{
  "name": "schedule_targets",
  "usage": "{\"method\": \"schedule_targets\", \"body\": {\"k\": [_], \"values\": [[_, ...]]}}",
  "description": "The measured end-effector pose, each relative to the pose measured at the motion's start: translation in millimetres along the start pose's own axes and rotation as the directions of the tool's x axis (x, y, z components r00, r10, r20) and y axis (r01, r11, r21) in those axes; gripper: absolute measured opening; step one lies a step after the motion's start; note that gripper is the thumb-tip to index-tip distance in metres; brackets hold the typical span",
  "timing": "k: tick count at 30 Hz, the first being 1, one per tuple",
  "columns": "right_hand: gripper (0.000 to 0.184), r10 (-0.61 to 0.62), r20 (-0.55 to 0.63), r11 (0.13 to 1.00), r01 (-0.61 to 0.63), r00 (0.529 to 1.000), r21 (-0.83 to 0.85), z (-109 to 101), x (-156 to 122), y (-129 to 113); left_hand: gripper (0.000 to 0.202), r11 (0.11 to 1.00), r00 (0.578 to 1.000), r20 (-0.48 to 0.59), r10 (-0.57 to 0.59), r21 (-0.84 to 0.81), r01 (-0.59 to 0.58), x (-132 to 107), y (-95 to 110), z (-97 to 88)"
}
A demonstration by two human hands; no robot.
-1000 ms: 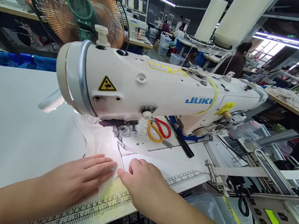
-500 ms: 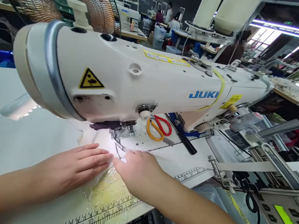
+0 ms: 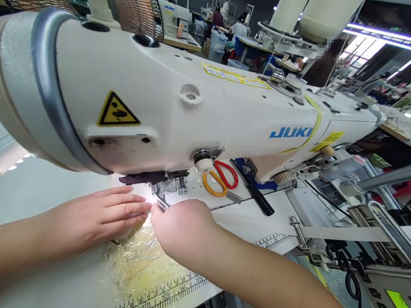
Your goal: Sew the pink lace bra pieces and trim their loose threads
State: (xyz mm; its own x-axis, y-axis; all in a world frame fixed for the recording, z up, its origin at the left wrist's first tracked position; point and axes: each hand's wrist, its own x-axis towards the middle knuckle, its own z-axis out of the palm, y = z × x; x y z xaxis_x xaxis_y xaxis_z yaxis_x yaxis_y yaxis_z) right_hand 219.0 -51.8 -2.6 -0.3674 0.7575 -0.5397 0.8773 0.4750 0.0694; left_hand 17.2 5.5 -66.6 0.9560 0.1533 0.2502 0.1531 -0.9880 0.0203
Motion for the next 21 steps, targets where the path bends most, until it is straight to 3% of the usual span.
{"method": "schedule_targets", "body": {"k": [4,12,15,18,21], "values": [[0.092,0.034,0.080,0.999,-0.034,0.996,-0.006,-10,5,-7,0.040,1.000,1.000,-0.009,0.001,0.017,-0.001,-2,-9,0.1],[0.087,0.033,-0.044,0.999,-0.031,0.998,0.032,1,7,-9,0.044,1.000,0.999,-0.042,-0.031,-0.005,0.031,-2,-24,-1.0],[0.071,-0.019,-0.083,1.000,0.021,0.996,0.021,7,-3,-4,0.044,0.999,0.998,-0.039,-0.055,0.002,0.055,-1,-28,-1.8],[0.039,-0.074,-0.195,0.997,0.078,0.978,0.017,15,-19,6,0.045,0.996,0.995,-0.046,-0.086,-0.035,0.085,0,-33,-2.6],[0.014,-0.028,-0.234,0.999,0.037,0.972,0.037,19,-32,22,0.042,0.987,0.989,-0.022,-0.149,-0.061,0.147,0,-38,-4.5]]}}
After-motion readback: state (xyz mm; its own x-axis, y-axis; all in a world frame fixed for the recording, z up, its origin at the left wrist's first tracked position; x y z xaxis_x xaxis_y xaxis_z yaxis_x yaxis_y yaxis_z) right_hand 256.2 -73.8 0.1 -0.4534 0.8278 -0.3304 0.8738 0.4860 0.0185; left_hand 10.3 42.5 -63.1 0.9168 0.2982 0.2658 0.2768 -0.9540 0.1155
